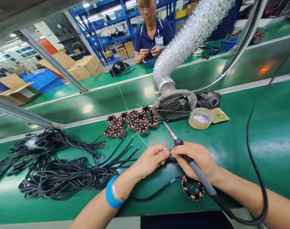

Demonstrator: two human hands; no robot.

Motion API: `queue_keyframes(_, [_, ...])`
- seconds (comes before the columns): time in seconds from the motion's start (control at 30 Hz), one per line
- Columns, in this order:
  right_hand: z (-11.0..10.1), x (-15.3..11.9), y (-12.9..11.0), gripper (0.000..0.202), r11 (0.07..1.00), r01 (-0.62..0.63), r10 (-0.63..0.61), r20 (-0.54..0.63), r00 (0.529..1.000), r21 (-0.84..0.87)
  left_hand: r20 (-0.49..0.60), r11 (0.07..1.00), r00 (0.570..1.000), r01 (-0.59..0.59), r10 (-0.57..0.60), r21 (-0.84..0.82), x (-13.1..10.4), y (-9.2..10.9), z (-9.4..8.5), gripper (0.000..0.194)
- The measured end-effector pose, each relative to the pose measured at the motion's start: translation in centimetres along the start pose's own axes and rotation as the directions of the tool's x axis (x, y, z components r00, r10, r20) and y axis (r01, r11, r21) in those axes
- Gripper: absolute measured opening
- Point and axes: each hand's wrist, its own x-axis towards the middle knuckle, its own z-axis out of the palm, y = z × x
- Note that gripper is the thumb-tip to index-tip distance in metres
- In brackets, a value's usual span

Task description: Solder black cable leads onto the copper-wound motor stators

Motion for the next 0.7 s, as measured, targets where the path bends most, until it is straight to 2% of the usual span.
queue_keyframes(0.1, [0.0,0.3,-0.2,0.02,0.998,-0.048,0.048,0.009,0.999,0.033,0.06,0.993,0.995,0.087,-0.083,-0.074,0.0,0.1,-0.1,0.049])
queue_keyframes(0.17, [0.0,0.4,-0.1,0.021,0.998,-0.054,0.053,0.013,0.999,0.045,0.055,0.986,0.993,0.108,-0.102,-0.129,0.1,-0.1,-0.1,0.047])
queue_keyframes(0.3, [-0.2,0.2,0.3,0.024,0.996,-0.08,0.078,0.053,0.996,0.032,-0.043,0.986,0.996,0.07,-0.077,-0.149,0.0,-0.6,0.1,0.044])
queue_keyframes(0.47, [0.0,-0.1,0.5,0.026,0.979,-0.196,0.187,0.14,0.972,0.053,-0.084,0.985,0.995,0.045,-0.059,-0.164,-0.1,-1.0,0.5,0.041])
queue_keyframes(0.6, [0.0,0.0,0.3,0.023,0.964,-0.262,0.256,0.113,0.96,0.049,-0.129,0.987,0.991,0.022,-0.043,-0.162,0.0,-1.1,0.7,0.042])
queue_keyframes(0.7, [-0.2,-0.1,0.6,0.021,0.968,-0.249,0.246,0.109,0.963,0.018,-0.167,0.994,0.986,0.0,-0.019,-0.111,0.1,-1.3,0.7,0.042])
